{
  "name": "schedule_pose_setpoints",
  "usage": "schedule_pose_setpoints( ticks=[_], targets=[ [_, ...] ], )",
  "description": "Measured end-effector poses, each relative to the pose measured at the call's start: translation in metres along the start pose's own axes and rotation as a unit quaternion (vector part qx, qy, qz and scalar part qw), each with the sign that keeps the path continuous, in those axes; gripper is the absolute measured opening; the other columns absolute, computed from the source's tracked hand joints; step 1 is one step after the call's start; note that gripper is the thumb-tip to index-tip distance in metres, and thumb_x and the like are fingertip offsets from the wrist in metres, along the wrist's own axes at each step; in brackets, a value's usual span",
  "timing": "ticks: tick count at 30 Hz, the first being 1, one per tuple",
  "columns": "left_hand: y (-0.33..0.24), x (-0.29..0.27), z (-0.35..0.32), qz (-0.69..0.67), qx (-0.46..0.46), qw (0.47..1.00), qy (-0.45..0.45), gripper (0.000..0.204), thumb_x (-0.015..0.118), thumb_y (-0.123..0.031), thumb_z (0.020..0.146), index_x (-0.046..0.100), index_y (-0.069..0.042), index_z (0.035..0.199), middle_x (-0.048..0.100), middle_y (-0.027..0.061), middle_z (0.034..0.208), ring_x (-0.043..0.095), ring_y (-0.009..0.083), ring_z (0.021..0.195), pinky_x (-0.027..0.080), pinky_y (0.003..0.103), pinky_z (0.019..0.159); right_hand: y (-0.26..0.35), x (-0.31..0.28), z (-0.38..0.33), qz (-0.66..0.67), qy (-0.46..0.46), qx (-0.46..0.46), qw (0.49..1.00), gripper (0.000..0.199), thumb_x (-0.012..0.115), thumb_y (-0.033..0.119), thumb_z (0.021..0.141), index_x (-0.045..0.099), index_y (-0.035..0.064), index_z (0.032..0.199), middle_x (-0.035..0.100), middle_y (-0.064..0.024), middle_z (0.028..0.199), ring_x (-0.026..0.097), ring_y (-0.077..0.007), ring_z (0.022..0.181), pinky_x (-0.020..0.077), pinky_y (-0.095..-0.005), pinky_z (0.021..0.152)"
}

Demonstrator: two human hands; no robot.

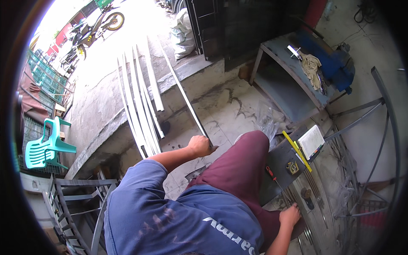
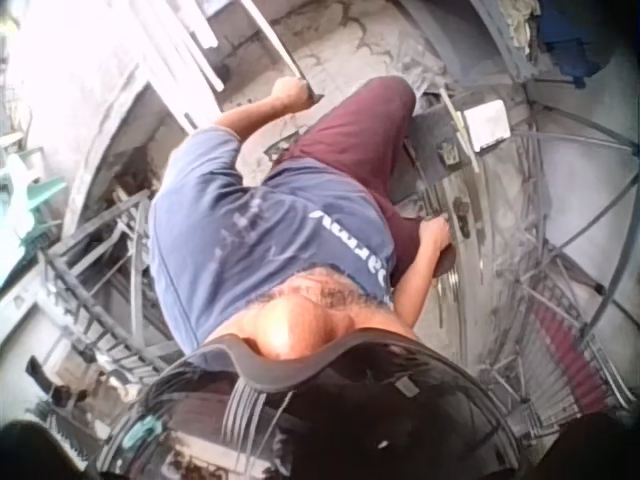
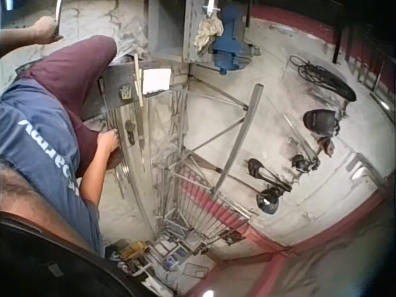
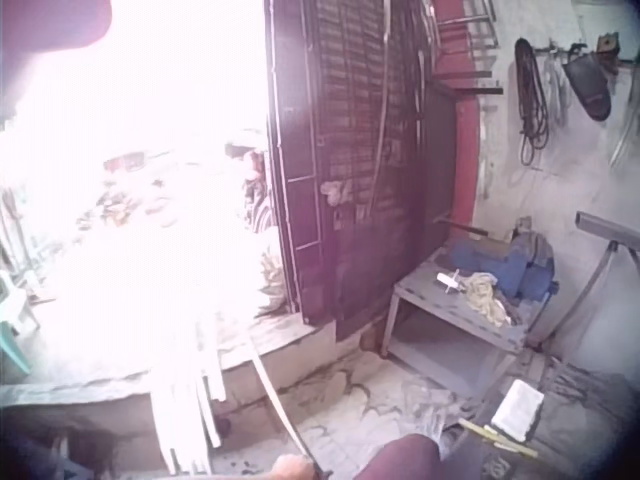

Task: The recorder uses a hand file to smooth the edge of a curved metal tube while sitting on the floor of a workshop.

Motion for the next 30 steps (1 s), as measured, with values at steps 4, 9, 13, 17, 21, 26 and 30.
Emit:
schedule_pose_setpoints(
  ticks=[4,9,13,17,21,26,30],
  targets=[
    [-0.010,-0.004,0.013,0.029,0.016,0.999,0.031,0.065,0.058,-0.064,0.093,0.078,-0.003,0.079,0.074,0.0206,0.082,0.073,0.0381,0.083,0.058,0.047,0.077,0.045,0.013,0.008,0.250,-0.015,-0.182,0.951,0.044,0.073,0.018,0.089,0.057,-0.0019,0.124,0.063,-0.0299,0.118,0.061,-0.0490,0.112,0.0498,-0.0532,0.096],
    [0.000,-0.016,0.020,0.093,0.022,0.995,0.040,0.056,0.061,-0.059,0.092,0.080,-0.007,0.085,0.075,0.0195,0.088,0.074,0.0386,0.086,0.059,0.048,0.077,0.096,0.055,0.018,0.174,0.038,-0.265,0.948,0.042,0.045,-0.002,0.094,0.054,-0.0015,0.136,0.052,-0.0295,0.136,0.058,-0.0483,0.123,0.0495,-0.0526,0.104],
    [0.004,-0.022,0.015,0.114,0.017,0.993,0.023,0.048,0.068,-0.049,0.088,0.078,-0.002,0.087,0.074,0.0250,0.093,0.073,0.0403,0.092,0.059,0.049,0.084,0.099,0.074,0.028,0.240,0.022,-0.260,0.935,0.033,0.059,0.001,0.086,0.058,-0.0010,0.119,0.053,-0.0293,0.124,0.065,-0.0471,0.108,0.0548,-0.0553,0.092],
    [-0.017,-0.042,0.016,0.135,0.021,0.982,0.134,0.053,0.075,-0.043,0.082,0.070,0.003,0.108,0.070,0.0266,0.114,0.068,0.0396,0.111,0.054,0.048,0.097,0.089,0.071,0.026,0.253,0.005,-0.252,0.934,0.032,0.068,0.009,0.085,0.061,0.0008,0.115,0.056,-0.0275,0.122,0.067,-0.0437,0.106,0.0555,-0.0529,0.090],
    [-0.016,-0.056,0.015,0.231,0.152,0.959,0.056,0.081,0.090,-0.034,0.067,0.052,-0.002,0.132,0.044,0.0161,0.143,0.038,0.0332,0.142,0.029,0.051,0.120,0.092,0.060,0.033,0.246,-0.062,-0.207,0.945,0.039,0.069,0.016,0.090,0.059,0.0038,0.125,0.057,-0.0231,0.127,0.061,-0.0416,0.117,0.0516,-0.0507,0.098],
    [0.030,-0.028,0.062,0.302,0.249,0.898,0.200,0.040,0.074,-0.027,0.086,0.064,-0.007,0.120,0.070,0.0120,0.114,0.061,0.0303,0.122,0.036,0.053,0.115,0.104,0.064,0.046,0.175,-0.099,-0.209,0.957,0.062,0.064,0.018,0.097,0.042,0.0124,0.155,0.048,-0.0140,0.155,0.051,-0.0394,0.134,0.0424,-0.0533,0.111],
    [0.012,-0.047,0.077,0.246,0.276,0.918,0.141,0.028,0.073,-0.022,0.086,0.065,-0.005,0.106,0.072,0.0122,0.097,0.066,0.0335,0.108,0.045,0.047,0.104,0.103,0.081,0.054,0.122,-0.117,-0.227,0.959,0.048,0.054,0.016,0.101,0.049,0.0103,0.148,0.056,-0.0131,0.141,0.055,-0.0360,0.128,0.0445,-0.0531,0.107]
  ],
)
Point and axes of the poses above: each hand's wrist, its own z-axis towards the middle knuckle, its own x-axis out of the palm, y = z × x, the point moved 1 cm from there along z, towards the middle knuckle
